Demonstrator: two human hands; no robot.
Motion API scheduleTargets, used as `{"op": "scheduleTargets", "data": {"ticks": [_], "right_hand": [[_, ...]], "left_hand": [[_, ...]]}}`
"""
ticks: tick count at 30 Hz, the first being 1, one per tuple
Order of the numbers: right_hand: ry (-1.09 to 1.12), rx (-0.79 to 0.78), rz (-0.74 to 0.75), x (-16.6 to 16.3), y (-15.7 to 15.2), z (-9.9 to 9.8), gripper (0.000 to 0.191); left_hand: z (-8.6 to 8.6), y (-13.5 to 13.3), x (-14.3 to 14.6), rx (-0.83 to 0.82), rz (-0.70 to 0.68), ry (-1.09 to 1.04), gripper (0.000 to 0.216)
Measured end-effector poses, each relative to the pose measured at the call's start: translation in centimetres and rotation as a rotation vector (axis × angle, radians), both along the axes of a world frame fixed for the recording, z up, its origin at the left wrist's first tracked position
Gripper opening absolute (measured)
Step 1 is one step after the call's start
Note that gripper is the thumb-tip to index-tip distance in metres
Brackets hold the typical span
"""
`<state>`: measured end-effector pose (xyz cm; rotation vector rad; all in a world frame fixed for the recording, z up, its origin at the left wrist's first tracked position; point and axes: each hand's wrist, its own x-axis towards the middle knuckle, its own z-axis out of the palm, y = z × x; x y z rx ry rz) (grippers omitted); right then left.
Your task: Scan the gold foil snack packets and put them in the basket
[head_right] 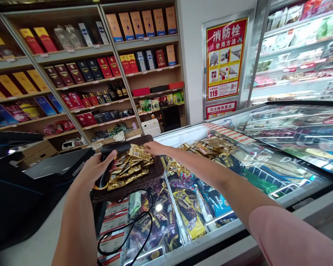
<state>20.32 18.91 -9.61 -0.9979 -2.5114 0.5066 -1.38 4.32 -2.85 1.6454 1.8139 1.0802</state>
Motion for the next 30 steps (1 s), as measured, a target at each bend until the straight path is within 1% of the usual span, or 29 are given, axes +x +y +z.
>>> {"op": "scheduleTargets", "data": {"ticks": [2, 4, 6, 10, 15, 18, 21, 25, 30], "right_hand": [[0.219, -0.212, -0.180, 1.6, -2.5, 0.1, 0.022], [0.366, -0.356, -0.297, 3.3, -5.0, -0.1, 0.020], [0.484, -0.414, -0.359, 4.9, -7.2, -0.5, 0.020], [0.650, -0.423, -0.443, 7.8, -10.4, -1.3, 0.023], [0.761, -0.440, -0.502, 10.0, -12.7, -2.0, 0.021], [0.802, -0.451, -0.518, 10.7, -13.2, -2.5, 0.020], [0.818, -0.457, -0.512, 11.1, -13.3, -3.1, 0.022], [0.857, -0.511, -0.491, 11.9, -13.9, -4.3, 0.026], [1.030, -0.625, -0.497, 13.8, -16.4, -6.8, 0.029]], "left_hand": [[0.0, 0.0, 0.4, 0.015, -0.015, 0.024, 0.048], [-0.2, 0.2, 1.0, 0.043, -0.052, 0.013, 0.048], [-0.5, 0.3, 1.8, 0.044, -0.102, -0.016, 0.048], [-0.8, 0.0, 4.2, -0.010, -0.189, -0.043, 0.047], [-1.0, -0.9, 7.0, -0.032, -0.305, -0.009, 0.045], [-1.1, -1.3, 7.9, -0.006, -0.331, 0.076, 0.046], [-1.2, -1.5, 8.4, 0.025, -0.339, 0.141, 0.047], [-1.4, -1.2, 8.3, 0.014, -0.356, 0.143, 0.047], [-1.4, -0.8, 8.2, -0.045, -0.352, 0.125, 0.049]]}}
